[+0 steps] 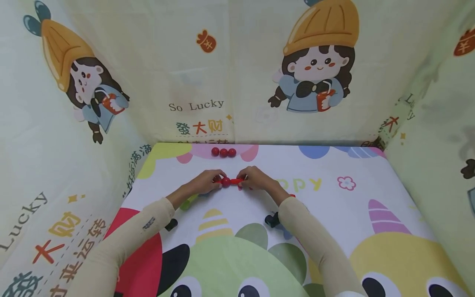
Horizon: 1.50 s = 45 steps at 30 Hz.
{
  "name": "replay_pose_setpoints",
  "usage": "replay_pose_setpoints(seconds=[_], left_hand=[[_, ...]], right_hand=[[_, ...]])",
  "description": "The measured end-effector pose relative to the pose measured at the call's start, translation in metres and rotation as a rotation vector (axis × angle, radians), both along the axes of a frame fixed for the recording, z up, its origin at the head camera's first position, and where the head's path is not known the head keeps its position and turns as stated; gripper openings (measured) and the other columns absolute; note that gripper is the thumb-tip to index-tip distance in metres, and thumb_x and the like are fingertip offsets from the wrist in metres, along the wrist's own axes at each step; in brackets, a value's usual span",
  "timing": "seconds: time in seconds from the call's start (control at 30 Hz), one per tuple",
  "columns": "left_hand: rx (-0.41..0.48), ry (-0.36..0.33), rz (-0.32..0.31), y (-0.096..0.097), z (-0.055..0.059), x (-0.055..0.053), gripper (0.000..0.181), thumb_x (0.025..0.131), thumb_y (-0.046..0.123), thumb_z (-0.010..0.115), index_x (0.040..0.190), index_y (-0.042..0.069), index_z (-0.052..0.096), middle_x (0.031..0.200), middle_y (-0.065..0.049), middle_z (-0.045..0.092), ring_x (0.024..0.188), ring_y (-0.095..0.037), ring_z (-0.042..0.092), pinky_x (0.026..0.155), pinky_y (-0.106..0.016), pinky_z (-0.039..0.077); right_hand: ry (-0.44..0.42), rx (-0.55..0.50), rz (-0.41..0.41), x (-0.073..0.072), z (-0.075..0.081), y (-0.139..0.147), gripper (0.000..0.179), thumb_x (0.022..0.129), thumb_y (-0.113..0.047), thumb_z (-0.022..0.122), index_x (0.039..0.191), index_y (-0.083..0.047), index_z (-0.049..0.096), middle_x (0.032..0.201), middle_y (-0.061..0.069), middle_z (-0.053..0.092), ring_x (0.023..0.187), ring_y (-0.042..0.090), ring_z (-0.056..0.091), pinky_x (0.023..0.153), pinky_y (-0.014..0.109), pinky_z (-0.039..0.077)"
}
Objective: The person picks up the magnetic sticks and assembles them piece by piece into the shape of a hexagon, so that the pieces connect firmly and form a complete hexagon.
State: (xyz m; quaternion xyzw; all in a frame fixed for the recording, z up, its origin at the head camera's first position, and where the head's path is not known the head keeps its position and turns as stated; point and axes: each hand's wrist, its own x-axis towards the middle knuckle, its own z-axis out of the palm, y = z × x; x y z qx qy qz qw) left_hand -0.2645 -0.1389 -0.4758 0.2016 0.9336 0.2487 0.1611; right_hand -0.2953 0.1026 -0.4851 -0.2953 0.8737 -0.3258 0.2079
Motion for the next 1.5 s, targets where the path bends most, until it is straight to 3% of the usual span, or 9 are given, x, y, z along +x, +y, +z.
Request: replay_pose_setpoints(seconds=[0.23,0.47,0.8,0.97,1.17,1.33,1.5], left_hand=[[-0.028,-0.025,0.059,-0.002,0.0,0.0,0.036,0.094,0.013,0.07,0.129,0.011,0.062,0.103,-0.005,0.068,0.091,-0.018,0.059,0.086,-0.032,0.054],[-0.029,0.02,0.083,-0.005,0.003,-0.008,0.036,0.094,0.014,0.07,0.129,0.012,0.062,0.099,-0.004,0.068,0.088,-0.017,0.06,0.084,-0.031,0.054],[-0.051,-0.022,0.127,-0.012,0.0,0.001,0.037,0.094,0.014,0.07,0.13,0.012,0.062,0.098,-0.003,0.068,0.086,-0.016,0.06,0.084,-0.031,0.054],[-0.048,0.014,0.141,-0.012,0.002,0.002,0.035,0.093,0.013,0.071,0.128,0.012,0.063,0.097,-0.004,0.069,0.085,-0.016,0.06,0.084,-0.033,0.053],[-0.071,0.013,0.164,-0.011,0.001,0.003,0.035,0.094,0.014,0.07,0.129,0.012,0.064,0.098,-0.004,0.069,0.085,-0.016,0.059,0.083,-0.033,0.052],[-0.086,0.015,0.2,-0.008,0.001,0.006,0.035,0.094,0.013,0.07,0.128,0.011,0.064,0.095,-0.003,0.068,0.083,-0.016,0.059,0.079,-0.031,0.052],[-0.103,-0.008,0.217,-0.006,0.004,0.009,0.035,0.093,0.013,0.071,0.127,0.009,0.063,0.094,-0.004,0.068,0.081,-0.016,0.059,0.075,-0.029,0.051]], right_hand=[[-0.038,-0.015,-0.086,0.0,0.001,-0.008,0.022,0.093,-0.014,0.073,0.114,-0.009,0.072,0.102,0.008,0.069,0.059,0.015,0.057,0.053,0.025,0.052],[-0.028,0.003,-0.134,-0.009,0.004,-0.01,0.026,0.092,-0.018,0.074,0.117,-0.011,0.071,0.104,0.009,0.069,0.061,0.018,0.057,0.052,0.027,0.052],[-0.038,0.032,-0.115,-0.006,-0.003,-0.018,0.033,0.093,-0.022,0.074,0.123,-0.01,0.068,0.107,0.008,0.068,0.064,0.018,0.058,0.053,0.026,0.052],[-0.003,0.025,-0.116,-0.005,-0.001,-0.019,0.029,0.093,-0.021,0.073,0.12,-0.011,0.07,0.105,0.008,0.068,0.057,0.018,0.056,0.051,0.026,0.05],[0.01,0.04,-0.107,-0.007,-0.002,-0.018,0.029,0.093,-0.02,0.072,0.12,-0.01,0.07,0.107,0.01,0.07,0.068,0.018,0.06,0.054,0.026,0.051],[0.031,0.042,-0.098,-0.008,-0.003,-0.018,0.028,0.094,-0.017,0.071,0.121,-0.009,0.07,0.11,0.01,0.071,0.085,0.019,0.061,0.063,0.025,0.053],[0.031,0.045,-0.091,-0.008,-0.004,-0.021,0.03,0.094,-0.016,0.07,0.123,-0.01,0.069,0.111,0.01,0.071,0.09,0.021,0.062,0.073,0.027,0.056]])
